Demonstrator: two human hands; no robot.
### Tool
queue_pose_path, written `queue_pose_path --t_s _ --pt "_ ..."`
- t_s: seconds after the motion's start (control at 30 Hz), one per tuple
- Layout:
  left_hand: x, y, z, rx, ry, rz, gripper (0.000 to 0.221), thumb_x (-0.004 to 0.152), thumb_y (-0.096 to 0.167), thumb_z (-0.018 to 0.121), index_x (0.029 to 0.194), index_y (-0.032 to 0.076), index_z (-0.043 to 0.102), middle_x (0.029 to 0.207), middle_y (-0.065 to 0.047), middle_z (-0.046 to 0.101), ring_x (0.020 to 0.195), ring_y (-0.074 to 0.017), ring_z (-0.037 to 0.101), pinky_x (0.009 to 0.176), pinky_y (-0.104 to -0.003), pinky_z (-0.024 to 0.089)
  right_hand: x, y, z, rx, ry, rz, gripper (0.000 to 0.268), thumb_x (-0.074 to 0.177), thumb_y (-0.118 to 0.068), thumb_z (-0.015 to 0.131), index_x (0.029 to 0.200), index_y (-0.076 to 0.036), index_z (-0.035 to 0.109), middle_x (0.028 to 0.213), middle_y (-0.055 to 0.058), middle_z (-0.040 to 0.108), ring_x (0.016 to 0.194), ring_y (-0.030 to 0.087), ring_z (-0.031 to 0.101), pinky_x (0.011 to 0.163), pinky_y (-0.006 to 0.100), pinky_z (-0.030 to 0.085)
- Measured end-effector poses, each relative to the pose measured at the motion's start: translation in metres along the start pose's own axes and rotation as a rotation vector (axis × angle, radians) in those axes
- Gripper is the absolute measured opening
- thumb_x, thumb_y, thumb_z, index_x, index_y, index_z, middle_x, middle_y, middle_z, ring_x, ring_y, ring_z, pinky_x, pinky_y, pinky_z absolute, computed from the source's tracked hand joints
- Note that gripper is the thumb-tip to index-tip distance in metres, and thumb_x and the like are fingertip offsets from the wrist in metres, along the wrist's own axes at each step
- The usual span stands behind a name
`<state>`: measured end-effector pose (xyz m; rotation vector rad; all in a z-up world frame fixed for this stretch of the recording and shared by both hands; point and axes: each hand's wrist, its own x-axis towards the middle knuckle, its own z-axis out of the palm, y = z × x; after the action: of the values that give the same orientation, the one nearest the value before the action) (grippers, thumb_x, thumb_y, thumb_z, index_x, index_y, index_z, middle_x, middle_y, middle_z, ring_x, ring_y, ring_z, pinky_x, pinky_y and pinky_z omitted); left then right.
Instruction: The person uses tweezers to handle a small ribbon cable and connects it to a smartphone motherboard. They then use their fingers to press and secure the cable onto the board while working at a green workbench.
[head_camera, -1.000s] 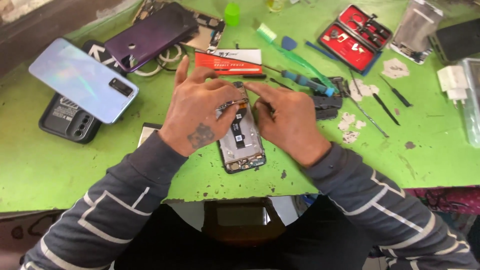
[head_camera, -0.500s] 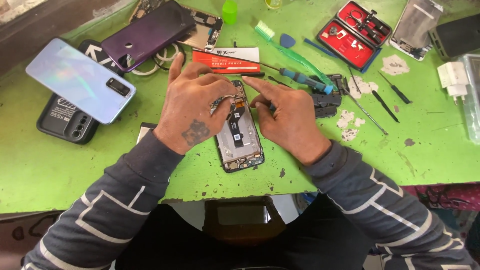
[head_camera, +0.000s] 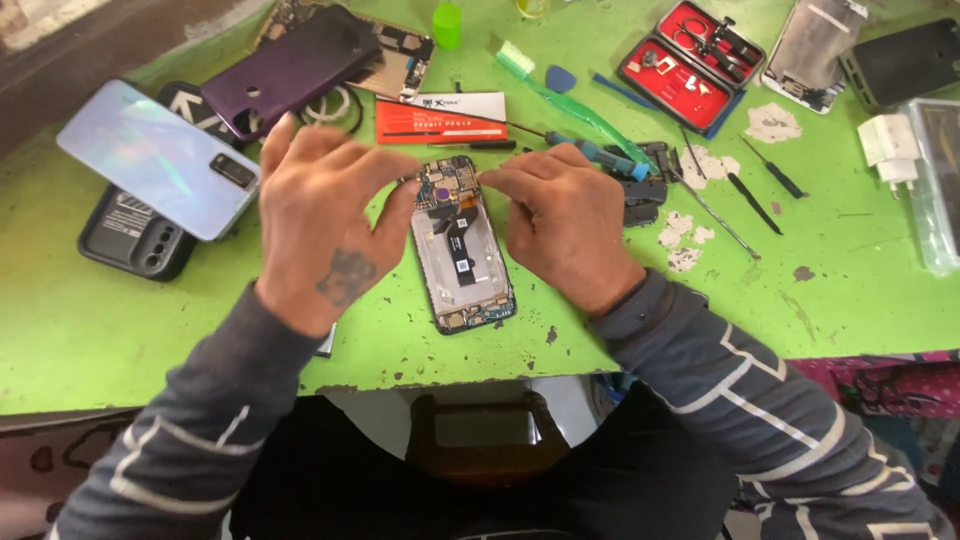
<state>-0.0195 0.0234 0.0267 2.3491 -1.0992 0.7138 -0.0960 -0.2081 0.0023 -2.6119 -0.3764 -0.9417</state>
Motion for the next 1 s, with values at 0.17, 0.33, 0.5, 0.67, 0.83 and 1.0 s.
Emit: queue_pose_path --t_s 0.17,0.33,0.5,0.67,0.83,1.0 --pt "-0.034 -0.003 0.005 0.058 -0.052 -0.066 0.003 0.098 0.020 0.078 0.099 0.018 0.081 0.086 0.000 0.079 0.101 -0.0266 0.065 0.116 -0.063 0.027 -0.011 0.008 0.003 -0.031 -0.008 0.031 0.031 0.094 0.003 0.065 0.109 -0.017 0.082 0.102 0.003 0.080 0.088 0.023 0.071 0.069 0.038 0.060" --pt "-0.037 0.000 0.013 0.007 -0.113 -0.073 0.006 0.099 0.017 0.074 0.099 0.019 0.080 0.092 0.000 0.080 0.115 -0.0366 0.065 0.118 -0.074 0.016 -0.023 0.009 0.003 -0.034 0.013 0.036 0.020 0.091 -0.008 0.072 0.103 -0.020 0.083 0.100 0.000 0.080 0.088 0.025 0.070 0.064 0.039 0.057" --pt "-0.037 -0.005 0.018 -0.005 -0.047 -0.007 0.015 0.092 0.015 0.074 0.103 0.023 0.081 0.093 0.002 0.081 0.109 -0.0333 0.067 0.119 -0.066 0.020 -0.022 0.011 -0.007 -0.008 0.028 0.088 0.019 0.089 -0.012 0.075 0.105 -0.021 0.081 0.102 0.000 0.077 0.091 0.030 0.068 0.074 0.049 0.059" --pt "-0.029 -0.003 0.020 0.029 -0.086 -0.022 0.019 0.098 0.013 0.073 0.114 0.021 0.081 0.096 -0.001 0.079 0.111 -0.0322 0.065 0.118 -0.070 0.024 -0.032 0.026 -0.008 -0.012 0.050 0.100 0.024 0.101 -0.006 0.065 0.117 -0.020 0.076 0.112 0.000 0.075 0.103 0.032 0.069 0.078 0.049 0.064" --pt "-0.026 -0.009 0.021 0.118 -0.085 0.027 0.028 0.096 0.009 0.068 0.113 0.029 0.076 0.115 -0.005 0.075 0.113 -0.0349 0.057 0.111 -0.074 0.027 -0.025 0.019 0.004 -0.020 0.029 0.020 0.025 0.107 -0.007 0.059 0.120 -0.021 0.076 0.119 -0.001 0.072 0.112 0.034 0.066 0.083 0.053 0.065" --pt "-0.014 -0.009 0.005 -0.088 0.295 0.060 0.016 0.096 0.001 0.071 0.096 0.015 0.080 0.100 -0.002 0.077 0.098 -0.0266 0.055 0.095 -0.046 0.036 -0.013 0.021 0.000 -0.130 0.074 0.003 0.019 0.097 -0.005 0.068 0.099 -0.017 0.083 0.093 0.004 0.081 0.082 0.017 0.075 0.072 0.034 0.060"
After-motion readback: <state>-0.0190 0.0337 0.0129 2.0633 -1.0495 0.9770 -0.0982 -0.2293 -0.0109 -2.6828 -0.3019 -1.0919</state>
